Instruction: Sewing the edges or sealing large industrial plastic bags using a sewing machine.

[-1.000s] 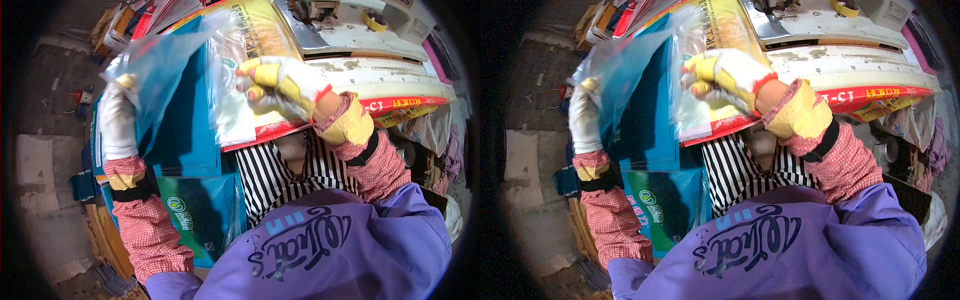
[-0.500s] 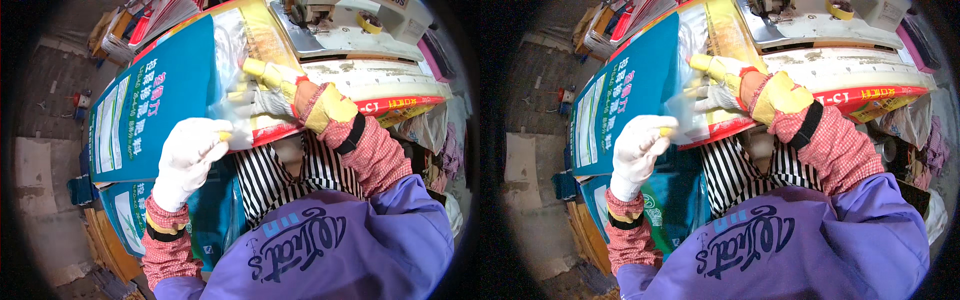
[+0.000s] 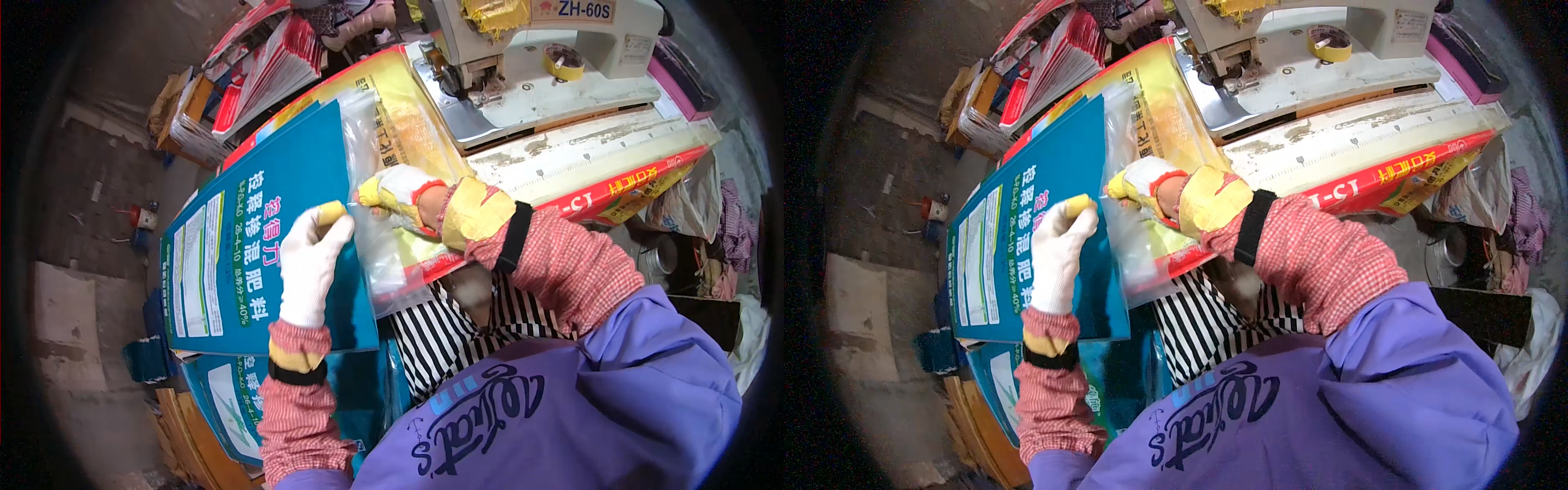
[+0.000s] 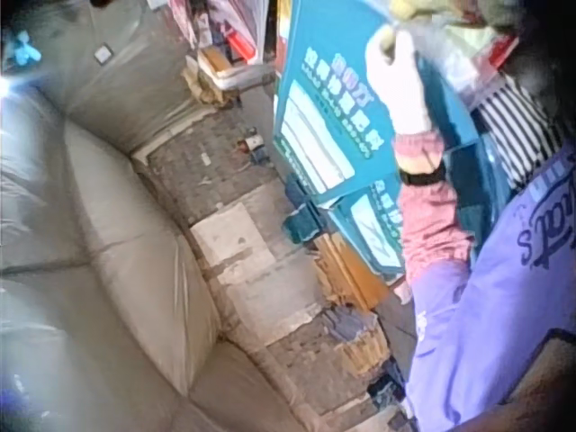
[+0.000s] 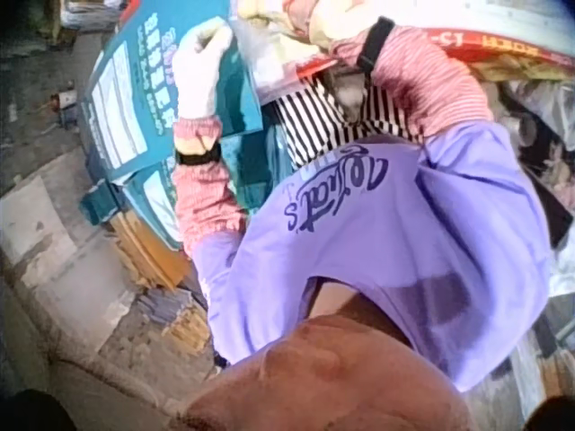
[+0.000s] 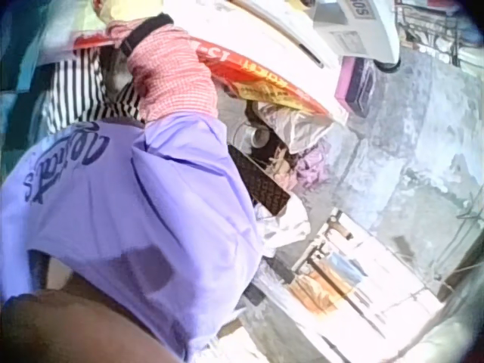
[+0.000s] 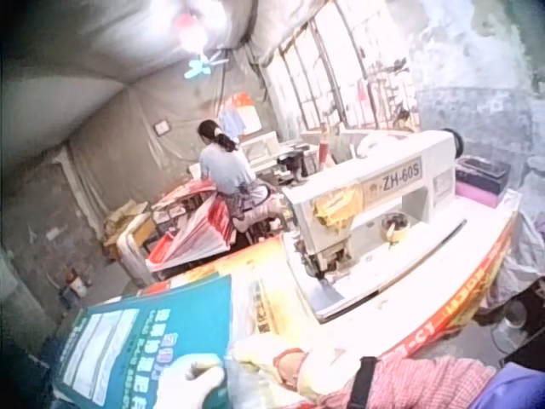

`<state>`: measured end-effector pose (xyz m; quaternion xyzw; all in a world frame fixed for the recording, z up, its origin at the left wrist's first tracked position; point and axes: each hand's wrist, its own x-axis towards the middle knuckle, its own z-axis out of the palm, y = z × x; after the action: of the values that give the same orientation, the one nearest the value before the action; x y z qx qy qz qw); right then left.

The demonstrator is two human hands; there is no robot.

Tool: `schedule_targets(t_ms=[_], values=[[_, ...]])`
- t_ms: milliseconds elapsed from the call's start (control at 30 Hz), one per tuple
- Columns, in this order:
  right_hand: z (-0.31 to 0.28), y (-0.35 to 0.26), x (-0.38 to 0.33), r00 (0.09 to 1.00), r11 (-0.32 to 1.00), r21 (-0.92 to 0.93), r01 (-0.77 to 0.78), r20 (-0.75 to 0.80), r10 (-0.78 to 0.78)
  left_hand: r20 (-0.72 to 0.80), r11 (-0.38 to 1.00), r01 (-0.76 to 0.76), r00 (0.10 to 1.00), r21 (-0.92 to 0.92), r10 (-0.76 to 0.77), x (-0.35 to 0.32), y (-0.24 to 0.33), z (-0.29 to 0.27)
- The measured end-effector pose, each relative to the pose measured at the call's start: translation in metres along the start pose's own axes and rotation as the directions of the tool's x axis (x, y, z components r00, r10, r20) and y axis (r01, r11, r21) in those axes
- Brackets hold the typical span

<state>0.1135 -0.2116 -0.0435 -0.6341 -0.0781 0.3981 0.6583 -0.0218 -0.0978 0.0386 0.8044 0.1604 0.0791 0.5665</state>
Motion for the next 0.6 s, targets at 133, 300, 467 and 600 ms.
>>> schedule_targets(t_ms=[133, 300, 467, 600], values=[[0.005, -0.001, -0.003, 0.979, 0.936, -0.289, 0.203, 0.053, -0.196, 0.006, 0.992, 0.071, 0.997, -0.103, -0.071, 0.034, -0.030, 0.011], [-0.006, -0.010, -0.024, 0.996, 0.936, -0.345, 0.063, 0.088, -0.034, 0.182, 0.999, -0.011, 0.983, -0.049, 0.019, 0.034, -0.028, 0.000], [-0.025, -0.025, -0.062, 0.981, 0.212, -0.964, 0.160, 0.131, -0.147, -0.381, 0.919, -0.375, 0.872, -0.122, 0.306, 0.007, 0.024, -0.071], [0.000, -0.050, -0.071, 0.766, 0.230, -0.937, 0.262, 0.057, -0.640, -0.359, 0.932, -0.359, 0.877, -0.049, 0.319, -0.015, 0.031, -0.081]])
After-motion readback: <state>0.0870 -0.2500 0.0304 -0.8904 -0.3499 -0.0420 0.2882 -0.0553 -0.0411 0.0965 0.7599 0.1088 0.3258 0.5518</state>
